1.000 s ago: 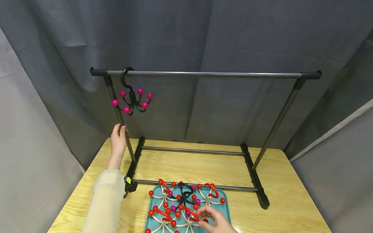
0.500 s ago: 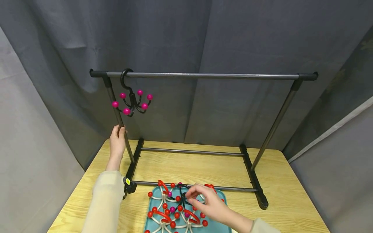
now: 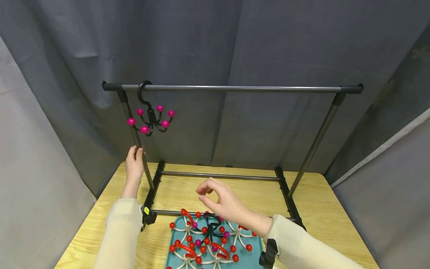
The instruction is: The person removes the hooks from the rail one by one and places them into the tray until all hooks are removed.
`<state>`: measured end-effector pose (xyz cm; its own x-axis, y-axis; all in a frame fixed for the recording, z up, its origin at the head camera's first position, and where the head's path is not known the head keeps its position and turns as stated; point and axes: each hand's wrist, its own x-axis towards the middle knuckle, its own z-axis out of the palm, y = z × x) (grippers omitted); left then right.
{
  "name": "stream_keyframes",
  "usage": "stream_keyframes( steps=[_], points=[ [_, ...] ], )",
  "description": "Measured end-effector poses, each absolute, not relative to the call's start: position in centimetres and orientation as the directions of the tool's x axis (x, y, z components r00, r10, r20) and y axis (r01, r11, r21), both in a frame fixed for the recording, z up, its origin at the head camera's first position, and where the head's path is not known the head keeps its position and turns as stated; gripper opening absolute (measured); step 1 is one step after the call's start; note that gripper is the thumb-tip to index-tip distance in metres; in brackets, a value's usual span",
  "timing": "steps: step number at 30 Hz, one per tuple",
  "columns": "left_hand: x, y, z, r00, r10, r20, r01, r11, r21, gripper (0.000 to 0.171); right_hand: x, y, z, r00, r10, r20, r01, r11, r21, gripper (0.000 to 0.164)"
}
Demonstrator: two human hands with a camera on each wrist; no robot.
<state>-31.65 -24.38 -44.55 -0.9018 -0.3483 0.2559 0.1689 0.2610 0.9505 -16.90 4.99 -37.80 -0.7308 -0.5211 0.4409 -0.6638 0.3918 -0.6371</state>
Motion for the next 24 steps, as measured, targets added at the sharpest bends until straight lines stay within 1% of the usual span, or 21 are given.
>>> stream_keyframes(
  steps=[7, 13, 17, 24],
  points=[
    [-31.5, -24.4, -44.6, -0.907, -0.345, 0.243, 0.16, 0.253, 0.954, 0.036, -19.2, 2.5, -35.5, -0.696, -0.471, 0.542, -0.718, 0.444, -0.537, 0.012],
    [-31.7, -24.5, -44.6, -0.902, -0.347, 0.255, 0.174, 0.247, 0.953, 0.039, -20.7, 0.4, -33.3, -0.698, -0.434, 0.57, -0.714, 0.479, -0.51, 0.014],
    [-31.8, -24.5, -44.6, -0.9, -0.354, 0.256, 0.176, 0.243, 0.954, 0.038, -21.7, -1.0, -31.7, -0.692, -0.416, 0.591, -0.718, 0.484, -0.5, 0.019],
    [-31.8, -24.5, -44.7, -0.898, -0.357, 0.255, 0.176, 0.239, 0.955, 0.037, -23.7, -3.3, -29.6, -0.675, -0.387, 0.628, -0.718, 0.539, -0.44, 0.031]
  ],
)
